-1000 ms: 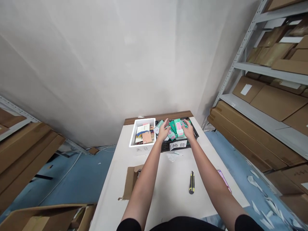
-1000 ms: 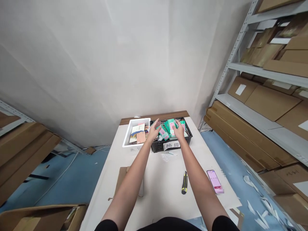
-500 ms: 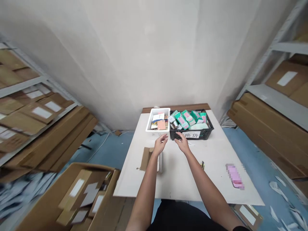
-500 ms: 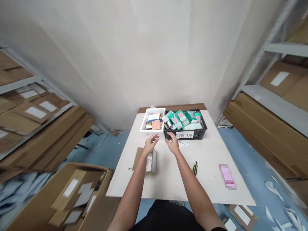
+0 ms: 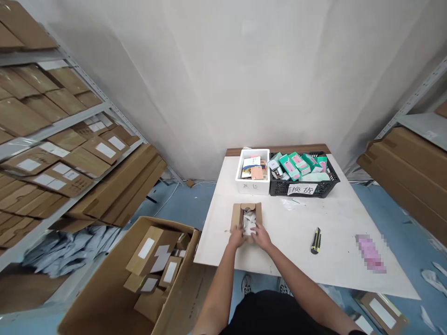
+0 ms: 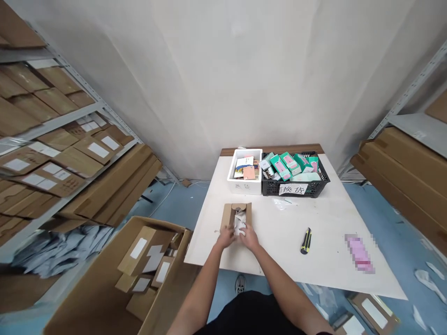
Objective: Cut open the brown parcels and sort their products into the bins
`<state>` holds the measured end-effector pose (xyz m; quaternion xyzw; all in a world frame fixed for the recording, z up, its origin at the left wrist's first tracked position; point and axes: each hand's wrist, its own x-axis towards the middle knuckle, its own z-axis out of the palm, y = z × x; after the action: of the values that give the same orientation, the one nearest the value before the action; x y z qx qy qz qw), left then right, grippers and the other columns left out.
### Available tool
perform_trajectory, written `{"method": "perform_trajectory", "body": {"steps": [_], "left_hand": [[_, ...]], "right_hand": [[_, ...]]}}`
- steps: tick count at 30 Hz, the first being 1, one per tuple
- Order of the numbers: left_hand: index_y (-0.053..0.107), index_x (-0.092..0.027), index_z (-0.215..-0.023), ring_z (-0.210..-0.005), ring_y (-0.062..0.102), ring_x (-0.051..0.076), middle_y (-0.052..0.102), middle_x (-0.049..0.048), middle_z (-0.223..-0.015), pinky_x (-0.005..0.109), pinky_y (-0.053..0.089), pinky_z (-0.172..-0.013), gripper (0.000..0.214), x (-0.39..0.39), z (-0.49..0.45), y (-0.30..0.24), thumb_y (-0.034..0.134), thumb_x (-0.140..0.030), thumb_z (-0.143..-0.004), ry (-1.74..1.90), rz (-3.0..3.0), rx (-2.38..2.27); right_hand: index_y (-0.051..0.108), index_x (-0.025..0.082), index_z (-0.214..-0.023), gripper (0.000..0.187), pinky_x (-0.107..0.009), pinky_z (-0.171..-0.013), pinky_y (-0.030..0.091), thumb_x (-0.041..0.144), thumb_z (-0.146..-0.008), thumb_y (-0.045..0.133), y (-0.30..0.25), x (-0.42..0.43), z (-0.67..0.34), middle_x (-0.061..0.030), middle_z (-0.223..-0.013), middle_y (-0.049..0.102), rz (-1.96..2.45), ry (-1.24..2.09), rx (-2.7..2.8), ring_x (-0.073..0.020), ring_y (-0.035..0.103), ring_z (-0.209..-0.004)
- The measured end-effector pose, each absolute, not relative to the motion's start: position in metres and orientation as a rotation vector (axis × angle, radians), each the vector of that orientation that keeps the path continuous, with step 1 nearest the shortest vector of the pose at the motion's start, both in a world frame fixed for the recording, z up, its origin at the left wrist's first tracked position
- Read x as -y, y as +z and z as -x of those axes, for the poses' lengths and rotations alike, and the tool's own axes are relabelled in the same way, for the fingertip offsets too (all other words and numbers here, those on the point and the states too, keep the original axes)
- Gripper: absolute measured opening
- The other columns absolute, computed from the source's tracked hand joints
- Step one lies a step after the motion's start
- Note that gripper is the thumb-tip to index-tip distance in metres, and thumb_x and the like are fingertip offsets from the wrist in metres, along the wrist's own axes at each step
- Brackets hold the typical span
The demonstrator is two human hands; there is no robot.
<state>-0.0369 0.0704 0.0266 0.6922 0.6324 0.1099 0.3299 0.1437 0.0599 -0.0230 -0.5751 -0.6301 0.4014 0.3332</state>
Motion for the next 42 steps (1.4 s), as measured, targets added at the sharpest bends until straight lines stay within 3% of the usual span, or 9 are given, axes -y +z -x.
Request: {"method": "perform_trajectory", "body": {"steps": [2,5,9,13,16,21,26,31,42], "left_hand": [[0.077,-0.023,-0.110,-0.156,0.035,0.043,0.057,0.0134,-0.156,0.057,0.041,-0.118,0.039,-0.058,0.041,0.011,0.083,-0.028,-0.071,0.093,-1.859,-1.621],[0.070,-0.027,-0.134,-0.161,0.022,0.040,0.039,0.0097,-0.170,0.056,0.034,-0.124,0.055,-0.048,0.049,-0.012,0.078,-0.034,-0.080,0.058,-1.934,-1.642],[0.069,-0.030,-0.138,-0.157,0.029,0.041,0.043,0.0078,-0.167,0.058,0.033,-0.123,0.062,-0.057,0.060,-0.029,0.079,-0.047,-0.079,0.050,-2.041,-1.564],[0.059,-0.032,-0.149,-0.151,0.038,0.036,0.039,0.0041,-0.171,0.051,0.040,-0.118,0.071,-0.063,0.076,-0.029,0.078,-0.034,-0.081,0.054,-2.116,-1.473],[0.067,-0.029,-0.138,-0.155,0.036,0.033,0.034,0.0058,-0.173,0.049,0.041,-0.118,0.053,-0.057,0.084,-0.026,0.073,-0.024,-0.085,0.055,-2.155,-1.516],[0.077,-0.024,-0.113,-0.154,0.041,0.032,0.043,0.0103,-0.167,0.054,0.040,-0.122,0.027,-0.047,0.059,-0.015,0.065,-0.015,-0.091,0.279,-2.245,-1.496],[0.076,-0.023,-0.111,-0.151,0.047,0.032,0.046,0.0139,-0.164,0.054,0.045,-0.120,0.025,-0.049,-0.045,0.016,0.058,-0.013,-0.096,0.656,-2.328,-1.304],[0.075,-0.023,-0.105,-0.137,0.060,0.031,0.063,0.0160,-0.145,0.053,0.052,-0.112,0.015,-0.020,-0.194,0.056,0.061,-0.023,-0.099,0.751,-2.384,-0.889],[0.078,-0.026,-0.108,-0.137,0.058,0.030,0.064,0.0117,-0.146,0.051,0.050,-0.116,0.021,0.201,-0.487,0.074,0.058,-0.025,-0.100,0.504,-2.490,-0.066]], "right_hand": [[0.084,0.024,-0.103,0.030,-0.056,-0.122,0.041,0.016,-0.077,0.072,-0.039,-0.046,-0.149,-0.0150,-0.146,0.063,1.628,0.968,1.692,-0.0375,0.054,-0.144],[0.083,0.025,-0.112,0.041,-0.053,-0.125,0.039,0.013,-0.074,0.074,-0.058,-0.029,-0.152,-0.0138,-0.158,0.054,1.738,0.901,1.734,-0.0379,0.045,-0.151],[0.082,0.032,-0.111,0.044,-0.054,-0.122,0.042,0.011,-0.073,0.075,-0.072,-0.021,-0.141,-0.0082,-0.161,0.052,1.858,0.824,1.718,-0.0381,0.048,-0.150],[0.080,0.028,-0.093,0.030,-0.048,-0.117,0.048,0.006,-0.075,0.069,-0.067,-0.018,-0.128,-0.0076,-0.157,0.056,1.976,0.690,1.691,-0.0359,0.052,-0.146],[0.077,0.022,-0.085,0.019,-0.045,-0.114,0.050,0.008,-0.082,0.064,-0.060,-0.007,-0.122,-0.0104,-0.157,0.055,1.964,0.595,1.638,-0.0339,0.053,-0.144],[0.075,0.023,-0.086,0.017,-0.051,-0.113,0.051,0.013,-0.088,0.062,-0.047,0.015,-0.140,-0.0113,-0.154,0.057,1.820,0.358,1.507,-0.0326,0.054,-0.141],[0.076,0.024,-0.090,0.019,-0.055,-0.113,0.050,0.019,-0.096,0.059,-0.006,0.032,-0.219,-0.0135,-0.147,0.061,1.795,0.046,1.303,-0.0326,0.054,-0.139],[0.078,0.024,-0.097,0.016,-0.053,-0.113,0.050,0.022,-0.099,0.061,0.042,0.103,-0.336,-0.0131,-0.143,0.063,1.933,-0.237,0.997,-0.0304,0.055,-0.136],[0.079,0.023,-0.101,0.018,-0.051,-0.114,0.046,0.019,-0.093,0.063,0.039,0.383,-0.527,-0.0131,-0.143,0.062,2.301,-0.461,0.277,-0.0314,0.052,-0.138]]}}
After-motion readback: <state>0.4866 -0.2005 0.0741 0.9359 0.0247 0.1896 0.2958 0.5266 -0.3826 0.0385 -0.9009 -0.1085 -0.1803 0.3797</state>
